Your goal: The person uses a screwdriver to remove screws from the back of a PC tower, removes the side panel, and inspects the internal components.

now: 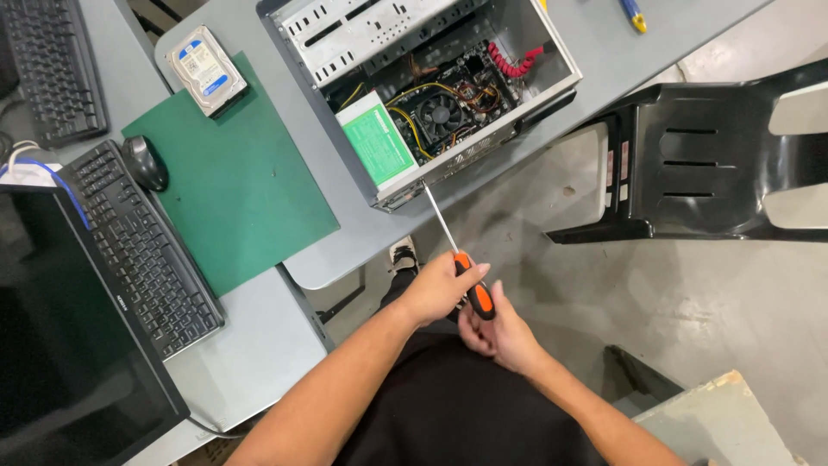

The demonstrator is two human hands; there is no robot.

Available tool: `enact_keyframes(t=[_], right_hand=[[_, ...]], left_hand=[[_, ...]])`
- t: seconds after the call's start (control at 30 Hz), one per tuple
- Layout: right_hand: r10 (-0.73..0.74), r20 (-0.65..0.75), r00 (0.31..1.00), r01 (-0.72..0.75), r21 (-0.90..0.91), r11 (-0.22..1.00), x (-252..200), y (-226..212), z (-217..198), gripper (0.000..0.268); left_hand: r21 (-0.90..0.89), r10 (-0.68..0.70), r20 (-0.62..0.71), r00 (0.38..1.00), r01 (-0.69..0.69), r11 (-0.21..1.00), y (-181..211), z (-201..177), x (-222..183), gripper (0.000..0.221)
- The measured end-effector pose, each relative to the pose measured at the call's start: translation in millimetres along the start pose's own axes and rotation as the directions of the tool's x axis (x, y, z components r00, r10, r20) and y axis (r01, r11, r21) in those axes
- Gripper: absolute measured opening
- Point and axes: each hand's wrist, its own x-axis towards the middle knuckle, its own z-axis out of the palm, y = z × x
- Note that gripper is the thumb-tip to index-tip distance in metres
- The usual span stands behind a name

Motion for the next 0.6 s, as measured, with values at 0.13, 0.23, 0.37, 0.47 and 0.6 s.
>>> enact_keyframes(t=[0.13,0.23,0.37,0.47,0.6], right_hand=[[0.039,0.03,0.999,-0.046,0.27,0.962,3,16,-3,0.07],[-0.074,-0.245,0.967,0.01,-0.254,0.967,-2,-2,0,0.041],[-0.238,-0.42,0.876,-0.063,-0.589,0.806,-2,-20,5,0.035],[-0.147,-0.403,0.903,-0.158,-0.631,0.76,1,-20,2,0.042],[0.202,-0.038,0.979,-0.184,0.276,0.943,2,-12,-1,0.057]], left_hand=[[0.064,0.023,0.058,0.998,-0.026,0.998,-4,-4,3,0.032],[0.156,-0.059,0.11,0.992,0.041,0.987,19,-8,-7,0.044],[0.108,-0.053,0.013,0.999,0.051,0.993,42,-4,-19,0.04],[0.08,-0.01,0.009,1.0,0.01,0.997,19,0,1,0.032],[0.072,0.027,0.087,0.996,-0.034,0.997,27,1,-8,0.025]])
